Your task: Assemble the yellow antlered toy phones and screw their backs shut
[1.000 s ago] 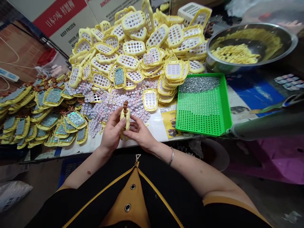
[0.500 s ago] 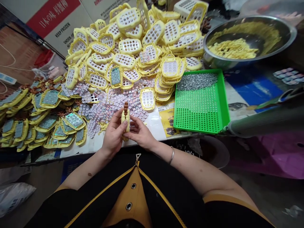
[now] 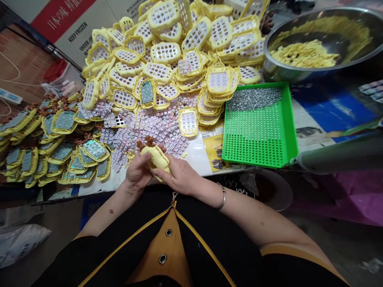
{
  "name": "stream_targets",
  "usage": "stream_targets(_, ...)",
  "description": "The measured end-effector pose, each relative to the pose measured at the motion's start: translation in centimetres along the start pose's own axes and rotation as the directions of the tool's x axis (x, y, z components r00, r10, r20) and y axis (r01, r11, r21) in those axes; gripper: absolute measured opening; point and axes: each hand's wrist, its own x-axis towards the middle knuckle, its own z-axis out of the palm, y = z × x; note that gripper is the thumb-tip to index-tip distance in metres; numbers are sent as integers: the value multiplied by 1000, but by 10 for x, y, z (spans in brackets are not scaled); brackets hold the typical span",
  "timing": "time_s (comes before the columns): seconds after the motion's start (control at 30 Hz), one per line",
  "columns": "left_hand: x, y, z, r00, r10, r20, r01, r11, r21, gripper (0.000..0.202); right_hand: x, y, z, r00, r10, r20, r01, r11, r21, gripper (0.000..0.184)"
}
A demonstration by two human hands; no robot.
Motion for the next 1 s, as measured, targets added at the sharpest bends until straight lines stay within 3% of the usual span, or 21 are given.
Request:
stream_targets(0.13, -4, 1, 0, 998, -24, 57, 23, 999, 25, 42, -4, -7, -2, 998, -64, 24, 67, 986, -150, 36)
stream_targets(0.23, -6, 4, 1, 997, 57, 54, -59, 998, 32, 37, -5, -8, -3, 986, -161, 45, 167, 965, -205, 35)
stream_targets(0.33, -5, 4, 4, 994, 103, 20, -104, 994, 38, 38, -4, -5, -3, 987, -161, 24, 162, 963, -213, 39)
stream_targets(0.47, -3, -1, 7, 984, 179, -9, -178, 981, 83, 44, -3, 3, -2, 993, -87, -75, 71, 980, -188, 52)
stream_targets(0.57, -3, -6, 6, 964, 258, 62, -264, 954, 139, 45, -4, 10, -1, 987, -67, -143, 53, 994, -98, 51)
stream_targets(0.77, -3, -12, 4, 902, 404, 152, -431, 861, 270, 36, -8, 13, 8, 944, -160, -288, 150, 987, -55, 33)
stream_targets(0.9, -6, -10, 9, 839, 456, 298, -536, 787, 306, 41, -7, 17, 12, 919, -214, -330, 234, 972, 21, 35)
stream_targets(1.0, -10, -8, 7, 848, 424, 317, -523, 764, 378, 44, -5, 24, 10, 926, -192, -324, 235, 967, 99, 39)
